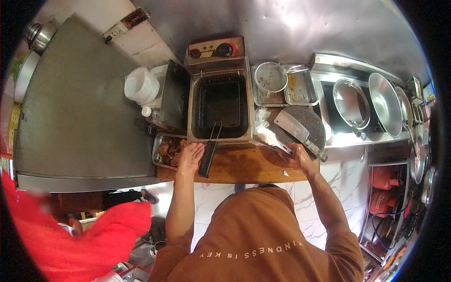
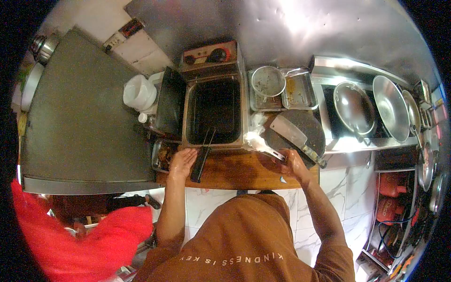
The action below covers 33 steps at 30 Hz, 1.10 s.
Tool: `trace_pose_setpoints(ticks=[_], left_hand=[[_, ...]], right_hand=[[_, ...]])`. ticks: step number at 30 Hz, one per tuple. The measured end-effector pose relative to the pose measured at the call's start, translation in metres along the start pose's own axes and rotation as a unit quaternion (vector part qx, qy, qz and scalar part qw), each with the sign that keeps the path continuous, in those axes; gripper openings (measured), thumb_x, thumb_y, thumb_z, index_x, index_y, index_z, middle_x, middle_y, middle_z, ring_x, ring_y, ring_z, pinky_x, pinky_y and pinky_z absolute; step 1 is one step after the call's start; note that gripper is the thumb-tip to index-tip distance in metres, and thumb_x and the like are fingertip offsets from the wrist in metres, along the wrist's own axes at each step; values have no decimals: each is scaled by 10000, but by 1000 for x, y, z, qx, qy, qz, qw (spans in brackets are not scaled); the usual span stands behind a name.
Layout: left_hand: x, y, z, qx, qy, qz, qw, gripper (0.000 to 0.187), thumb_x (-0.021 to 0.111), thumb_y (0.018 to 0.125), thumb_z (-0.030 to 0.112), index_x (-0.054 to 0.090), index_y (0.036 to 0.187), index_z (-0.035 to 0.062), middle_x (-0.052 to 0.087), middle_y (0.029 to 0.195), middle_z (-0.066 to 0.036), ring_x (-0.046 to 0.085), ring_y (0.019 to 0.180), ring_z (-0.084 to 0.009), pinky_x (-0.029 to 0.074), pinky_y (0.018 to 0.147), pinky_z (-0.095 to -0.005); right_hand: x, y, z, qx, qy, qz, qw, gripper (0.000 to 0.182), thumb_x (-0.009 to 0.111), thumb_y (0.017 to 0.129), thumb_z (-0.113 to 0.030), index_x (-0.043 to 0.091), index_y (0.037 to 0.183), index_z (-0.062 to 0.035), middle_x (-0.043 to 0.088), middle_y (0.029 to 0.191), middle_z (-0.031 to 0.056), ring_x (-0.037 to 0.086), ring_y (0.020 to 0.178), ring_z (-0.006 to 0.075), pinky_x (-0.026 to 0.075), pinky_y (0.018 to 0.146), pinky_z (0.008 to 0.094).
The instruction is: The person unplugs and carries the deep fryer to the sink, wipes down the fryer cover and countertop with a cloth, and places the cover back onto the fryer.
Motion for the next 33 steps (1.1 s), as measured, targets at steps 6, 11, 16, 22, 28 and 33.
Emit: trace_pose_setpoints(ticks=[6, 11, 16, 22, 28, 33], left_hand=[[6, -6, 3, -56, -11, -2, 998, 266, 639, 897, 117, 582, 1102, -43, 639, 1237, -244, 618, 1192, -327, 465, 1103, -431], [12, -11, 5, -63, -30, 1, 998, 282, 633, 898, 110, 582, 1112, -67, 636, 1252, -243, 610, 1212, -330, 455, 1115, -421], [13, -1, -1, -39, -19, -5, 999, 291, 675, 888, 107, 591, 1105, -68, 649, 1196, -219, 619, 1180, -321, 453, 1116, -399], [12, 10, -9, -43, 7, -16, 999, 243, 697, 921, 164, 614, 1043, -29, 663, 1098, -169, 632, 1096, -272, 517, 1016, -368], [11, 18, -15, -64, 35, -27, 997, 276, 672, 950, 242, 619, 1048, -10, 650, 1081, -135, 587, 1110, -258, 454, 1032, -415], [16, 11, -11, -20, 52, -22, 998, 271, 705, 940, 249, 612, 1015, 7, 661, 1043, -141, 631, 1017, -263, 529, 939, -389]], right_hand=[[5, 3, 15, 9, 181, 8, 983, 291, 704, 912, -225, 661, 960, 59, 564, 694, 124, 518, 623, 164, 436, 575, 360], [2, 6, 5, -90, 120, 24, 988, 236, 710, 906, -183, 661, 967, 40, 554, 696, 119, 497, 612, 162, 423, 558, 362], [-2, 7, -3, -45, 5, 20, 999, 261, 713, 906, -216, 668, 980, 31, 610, 756, 149, 514, 641, 204, 441, 598, 378], [3, 9, 11, -57, 5, 17, 998, 291, 711, 904, -252, 687, 996, 23, 650, 814, 203, 572, 682, 272, 469, 659, 402], [-1, 0, 1, -55, 11, 39, 998, 296, 717, 894, -254, 704, 1003, 21, 682, 889, 222, 651, 762, 337, 493, 699, 419], [-11, -15, 2, -20, -42, 68, 997, 293, 741, 872, -222, 711, 1035, 20, 686, 909, 229, 680, 819, 374, 520, 735, 421]])
Point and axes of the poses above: each hand's wrist, its own y-axis towards the middle knuckle, its own x-axis out of the palm, z = x × y, the point moved 8 cm from there along y, towards the middle knuckle
